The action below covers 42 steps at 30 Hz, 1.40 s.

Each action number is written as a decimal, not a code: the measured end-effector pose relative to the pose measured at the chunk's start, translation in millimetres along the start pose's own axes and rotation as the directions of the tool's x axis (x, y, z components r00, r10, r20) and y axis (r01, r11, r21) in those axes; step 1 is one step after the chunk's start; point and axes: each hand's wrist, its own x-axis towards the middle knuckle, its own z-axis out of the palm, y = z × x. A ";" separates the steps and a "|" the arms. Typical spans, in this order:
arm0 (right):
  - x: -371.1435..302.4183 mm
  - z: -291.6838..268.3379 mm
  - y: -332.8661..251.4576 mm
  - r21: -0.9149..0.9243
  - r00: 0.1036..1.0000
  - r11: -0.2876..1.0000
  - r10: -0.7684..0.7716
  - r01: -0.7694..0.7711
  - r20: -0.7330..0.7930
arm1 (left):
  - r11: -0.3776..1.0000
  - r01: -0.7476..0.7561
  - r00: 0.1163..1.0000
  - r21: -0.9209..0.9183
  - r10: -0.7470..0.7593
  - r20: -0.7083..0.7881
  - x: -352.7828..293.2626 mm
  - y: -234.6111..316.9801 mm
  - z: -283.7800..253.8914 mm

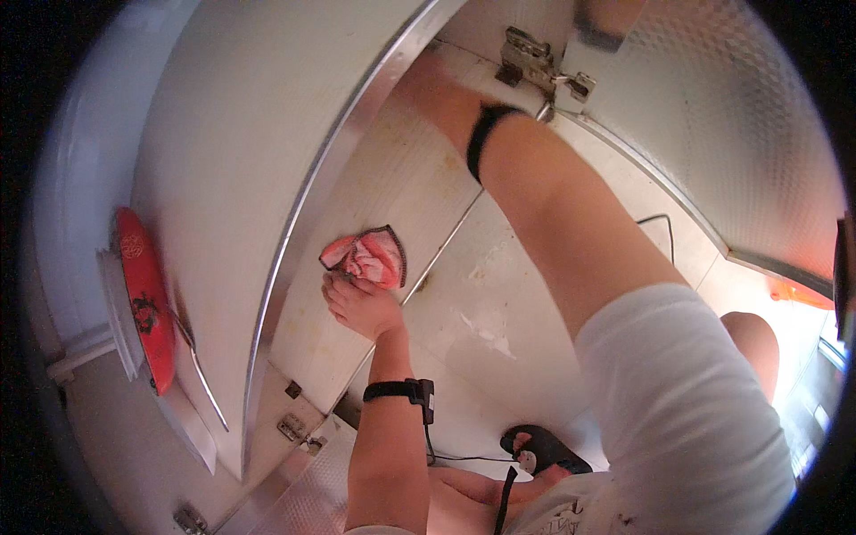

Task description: The person cleans the inside of a white cabinet door using a steel wool pad and a cloth. They scrub the surface and wipe it down, then open the cabinet to reveal stacked bowls and a spoon inside.

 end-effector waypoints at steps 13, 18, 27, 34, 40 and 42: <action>18.7 -189.5 -51.5 -0.484 0.845 0.854 0.394 -0.191 0.361 | 0.998 0.059 0.998 0.001 -0.059 0.008 -8.6 25.4 -17.1; -53.3 -235.1 -98.0 -0.648 0.987 0.761 0.119 -0.020 0.109 | 0.998 0.061 0.998 0.010 -0.062 0.022 -5.8 24.4 -36.2; 41.5 -131.9 -11.9 -0.519 0.887 0.823 0.396 -0.229 0.237 | 0.999 0.051 0.998 -0.016 -0.050 0.037 2.5 18.2 -16.7; -69.7 -195.5 -87.2 -0.649 0.988 0.761 0.101 -0.002 0.116 | 0.998 0.059 0.998 0.030 -0.059 0.005 10.2 18.0 -13.4; 59.2 -101.2 4.8 -0.453 0.870 0.829 0.452 -0.327 0.199 | 0.998 0.056 0.998 0.003 -0.056 -0.011 6.1 18.4 -8.6; 73.3 -95.3 19.3 -0.451 0.910 0.837 0.399 -0.309 0.117 | 0.998 0.058 0.998 -0.001 -0.058 -0.008 6.8 19.3 -8.8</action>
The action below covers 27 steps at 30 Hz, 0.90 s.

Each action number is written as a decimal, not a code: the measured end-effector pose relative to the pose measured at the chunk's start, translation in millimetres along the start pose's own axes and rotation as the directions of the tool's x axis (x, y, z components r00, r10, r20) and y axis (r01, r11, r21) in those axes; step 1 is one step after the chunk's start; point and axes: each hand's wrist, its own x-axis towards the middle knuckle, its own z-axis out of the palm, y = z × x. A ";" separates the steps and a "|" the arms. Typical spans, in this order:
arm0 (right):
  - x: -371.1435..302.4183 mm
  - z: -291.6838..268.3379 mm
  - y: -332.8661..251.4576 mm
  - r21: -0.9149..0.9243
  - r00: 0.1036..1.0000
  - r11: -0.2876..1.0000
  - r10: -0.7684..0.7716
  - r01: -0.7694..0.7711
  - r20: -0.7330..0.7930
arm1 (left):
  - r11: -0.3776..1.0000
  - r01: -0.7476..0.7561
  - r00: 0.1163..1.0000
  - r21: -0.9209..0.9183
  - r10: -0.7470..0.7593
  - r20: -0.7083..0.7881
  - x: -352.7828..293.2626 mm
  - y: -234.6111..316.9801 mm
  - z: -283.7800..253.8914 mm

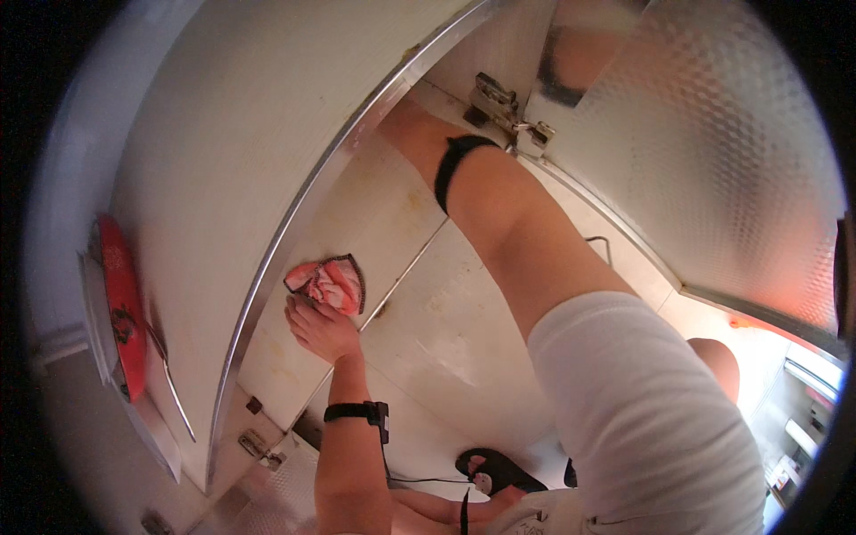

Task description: The person cleans the inside of a white cabinet door using a steel wool pad and a cloth. They scrub the surface and wipe it down, then open the cabinet to reveal stacked bowls and a spoon inside.

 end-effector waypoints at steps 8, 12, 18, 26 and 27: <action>-196.7 -79.8 41.8 -0.191 0.976 0.971 -0.169 0.141 -0.138 | 0.999 0.043 0.994 0.030 -0.045 0.097 -4.4 1.2 -12.0; -104.5 -60.3 43.5 -0.149 0.989 0.985 -0.103 0.086 -0.106 | 1.000 0.007 0.999 -0.023 -0.006 0.051 -12.0 0.2 -4.8; -33.0 -57.7 55.5 -0.067 0.974 0.988 -0.122 0.136 0.190 | 1.000 0.004 0.998 -0.006 -0.004 0.055 -24.2 19.2 17.5; -97.6 -42.1 41.6 -0.027 0.977 0.977 -0.208 0.209 0.040 | 0.999 0.035 0.999 -0.041 -0.033 0.034 -36.7 43.9 36.6; -64.2 -28.4 32.9 -0.067 0.967 0.980 -0.172 0.188 0.187 | 0.998 0.057 0.995 -0.029 -0.055 0.084 -38.3 43.9 39.5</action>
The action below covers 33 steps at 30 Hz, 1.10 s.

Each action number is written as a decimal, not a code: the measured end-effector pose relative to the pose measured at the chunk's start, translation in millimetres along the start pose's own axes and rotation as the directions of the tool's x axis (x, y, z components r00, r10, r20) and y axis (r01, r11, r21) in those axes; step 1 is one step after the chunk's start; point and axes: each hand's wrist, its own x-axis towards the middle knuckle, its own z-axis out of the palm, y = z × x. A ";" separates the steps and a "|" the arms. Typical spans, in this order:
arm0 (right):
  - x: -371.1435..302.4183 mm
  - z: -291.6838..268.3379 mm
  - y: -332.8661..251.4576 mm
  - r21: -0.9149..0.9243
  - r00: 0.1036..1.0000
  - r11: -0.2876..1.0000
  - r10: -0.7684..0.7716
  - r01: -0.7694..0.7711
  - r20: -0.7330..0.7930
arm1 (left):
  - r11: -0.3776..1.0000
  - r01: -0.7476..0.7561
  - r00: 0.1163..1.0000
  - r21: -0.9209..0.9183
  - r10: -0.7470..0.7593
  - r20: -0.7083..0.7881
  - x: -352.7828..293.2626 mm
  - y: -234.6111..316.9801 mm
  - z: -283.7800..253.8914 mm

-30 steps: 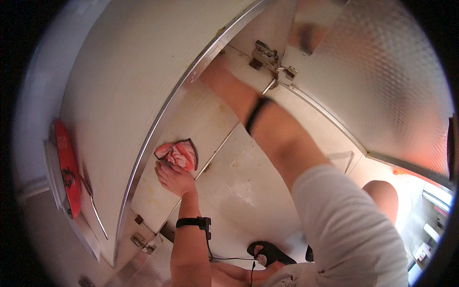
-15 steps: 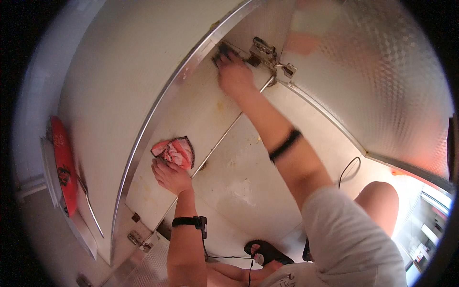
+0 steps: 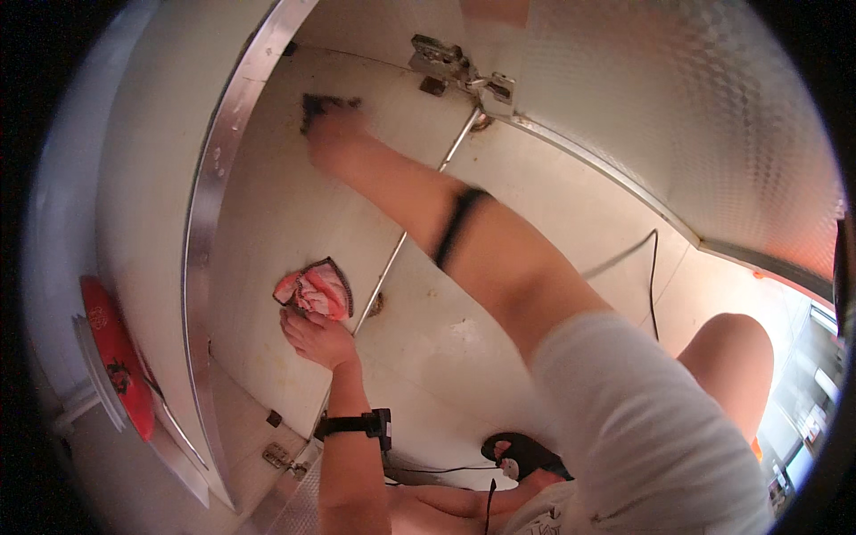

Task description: The person cleans the inside of a white cabinet door using a steel wool pad and a cloth. They scrub the surface and wipe it down, then open the cabinet to reveal stacked bowls and a spoon inside.

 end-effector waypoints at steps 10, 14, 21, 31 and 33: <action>-22.3 38.9 18.8 -0.158 0.972 0.976 -0.120 0.153 0.202 | 0.999 -0.029 0.999 0.037 0.028 0.020 -4.5 1.8 27.1; -9.6 31.0 6.8 -0.139 0.951 0.988 -0.019 0.066 0.310 | 0.995 -0.099 0.995 -0.031 0.098 -0.009 2.2 -3.6 31.0; 111.5 19.5 -15.0 -0.074 0.971 0.997 -0.019 0.038 0.239 | 0.993 -0.118 0.990 0.024 0.119 -0.077 15.7 -18.8 25.6; 20.3 -8.0 -11.0 -0.021 0.967 0.998 -0.049 0.056 0.250 | 0.999 -0.037 0.999 0.022 0.037 0.010 16.4 3.9 24.9; 72.6 9.6 -20.7 0.140 0.982 0.989 0.014 -0.040 0.186 | 0.999 -0.032 0.999 -0.008 0.032 -0.016 20.2 0.6 25.4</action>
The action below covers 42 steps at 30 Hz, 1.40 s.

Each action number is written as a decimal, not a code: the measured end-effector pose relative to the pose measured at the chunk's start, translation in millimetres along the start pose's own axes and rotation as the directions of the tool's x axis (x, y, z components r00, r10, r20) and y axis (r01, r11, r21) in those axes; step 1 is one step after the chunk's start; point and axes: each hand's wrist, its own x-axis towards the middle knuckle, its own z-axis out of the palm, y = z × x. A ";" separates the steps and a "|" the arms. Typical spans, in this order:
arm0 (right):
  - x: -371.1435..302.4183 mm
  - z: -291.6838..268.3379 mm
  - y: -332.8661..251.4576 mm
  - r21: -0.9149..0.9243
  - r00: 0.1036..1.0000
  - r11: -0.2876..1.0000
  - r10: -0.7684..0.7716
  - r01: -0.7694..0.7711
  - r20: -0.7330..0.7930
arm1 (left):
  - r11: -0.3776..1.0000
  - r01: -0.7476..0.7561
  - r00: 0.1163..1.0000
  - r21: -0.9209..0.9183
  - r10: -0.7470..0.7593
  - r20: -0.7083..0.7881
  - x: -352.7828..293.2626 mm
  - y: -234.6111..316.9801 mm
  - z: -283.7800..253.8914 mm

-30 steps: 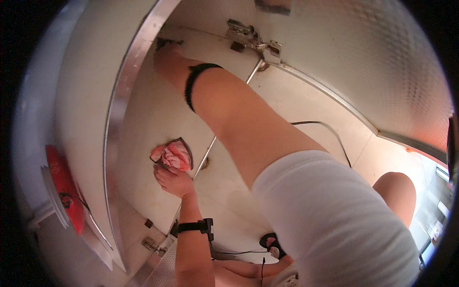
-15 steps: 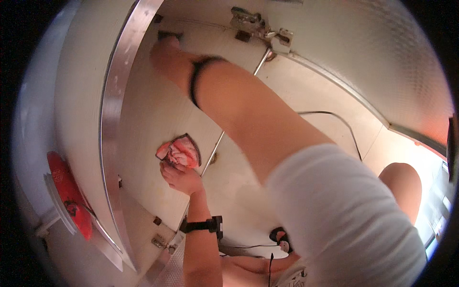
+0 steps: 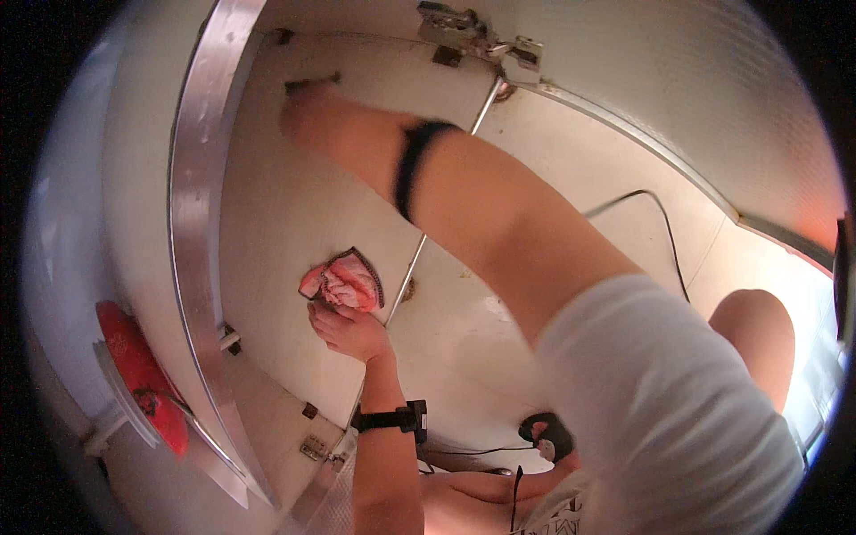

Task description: The person cleans the inside of a white cabinet door using a steel wool pad and a cloth. They scrub the surface and wipe it down, then open the cabinet to reveal stacked bowls and a spoon inside.

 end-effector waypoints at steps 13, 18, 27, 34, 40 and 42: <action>-123.0 40.5 58.1 -0.422 0.997 0.906 -0.005 0.038 0.080 | 0.999 -0.027 0.998 0.041 0.024 0.052 -37.9 7.9 42.3; 34.4 51.0 31.4 -0.271 0.991 0.956 -0.082 0.109 0.108 | 0.999 -0.048 0.999 0.024 0.048 0.002 -19.6 -0.6 22.9; -81.9 67.4 -9.5 -0.197 0.917 0.901 -0.398 0.387 -0.018 | 1.000 -0.021 0.999 0.012 0.021 0.049 -5.9 -4.7 -5.8; 4.7 3.7 -14.9 -0.274 0.982 0.952 -0.168 0.139 -0.086 | 1.000 -0.007 1.000 -0.004 0.007 0.026 -1.7 -1.2 -13.8; 0.6 88.9 -55.7 -0.196 0.996 0.980 -0.056 0.043 -0.062 | 0.999 0.035 0.999 0.020 -0.036 0.041 0.4 5.6 -20.7; 7.1 83.5 -45.8 -0.097 0.970 0.979 -0.191 0.177 -0.151 | 1.000 -0.005 0.999 -0.011 0.005 0.041 3.1 8.6 -22.5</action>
